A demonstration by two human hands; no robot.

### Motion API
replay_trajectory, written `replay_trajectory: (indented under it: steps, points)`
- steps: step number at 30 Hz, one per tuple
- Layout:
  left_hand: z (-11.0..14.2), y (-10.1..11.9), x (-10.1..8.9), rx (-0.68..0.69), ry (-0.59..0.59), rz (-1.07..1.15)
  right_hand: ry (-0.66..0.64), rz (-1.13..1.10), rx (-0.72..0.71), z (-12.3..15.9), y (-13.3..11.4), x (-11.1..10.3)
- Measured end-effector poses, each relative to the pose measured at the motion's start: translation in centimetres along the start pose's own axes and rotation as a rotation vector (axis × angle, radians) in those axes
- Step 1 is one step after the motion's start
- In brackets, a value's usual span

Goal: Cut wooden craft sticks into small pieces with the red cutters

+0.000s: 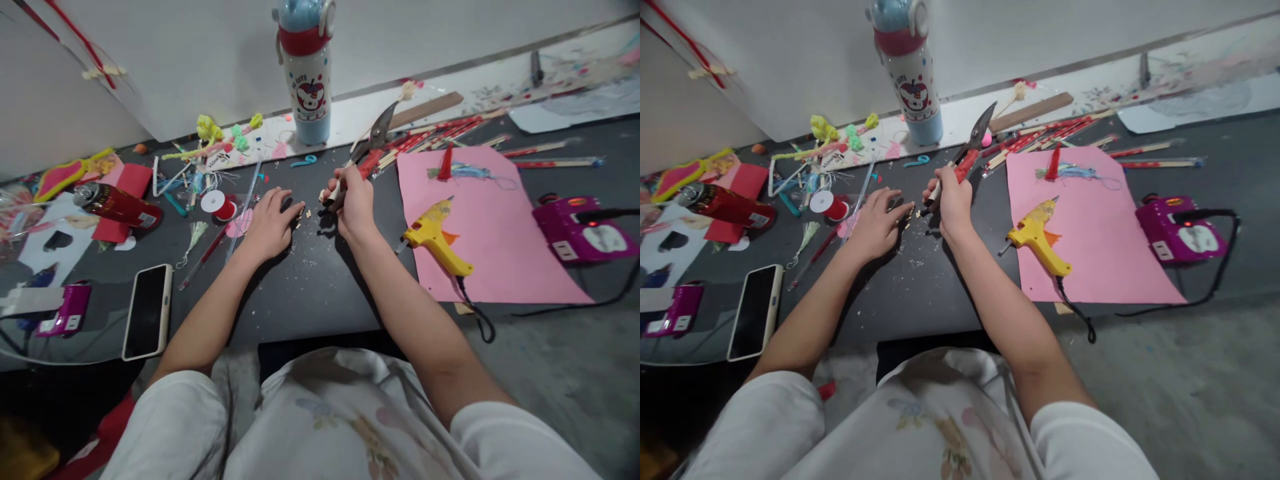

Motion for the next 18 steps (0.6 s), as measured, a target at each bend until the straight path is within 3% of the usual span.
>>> replay_trajectory:
  steps: [18]
  points:
    - [0.1,1.7,-1.0,0.074,0.046,0.005,0.002,0.01,0.009,0.3,0.0,0.2]
Point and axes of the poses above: each hand's wrist, its own z-axis away from the middle knuckle, its own x-axis out of the palm, y = z × x, the point moved 9 cm from there along -z, towards the middle knuckle, and after that the axes turned 9 degrees about x, right-handed, at the moved point
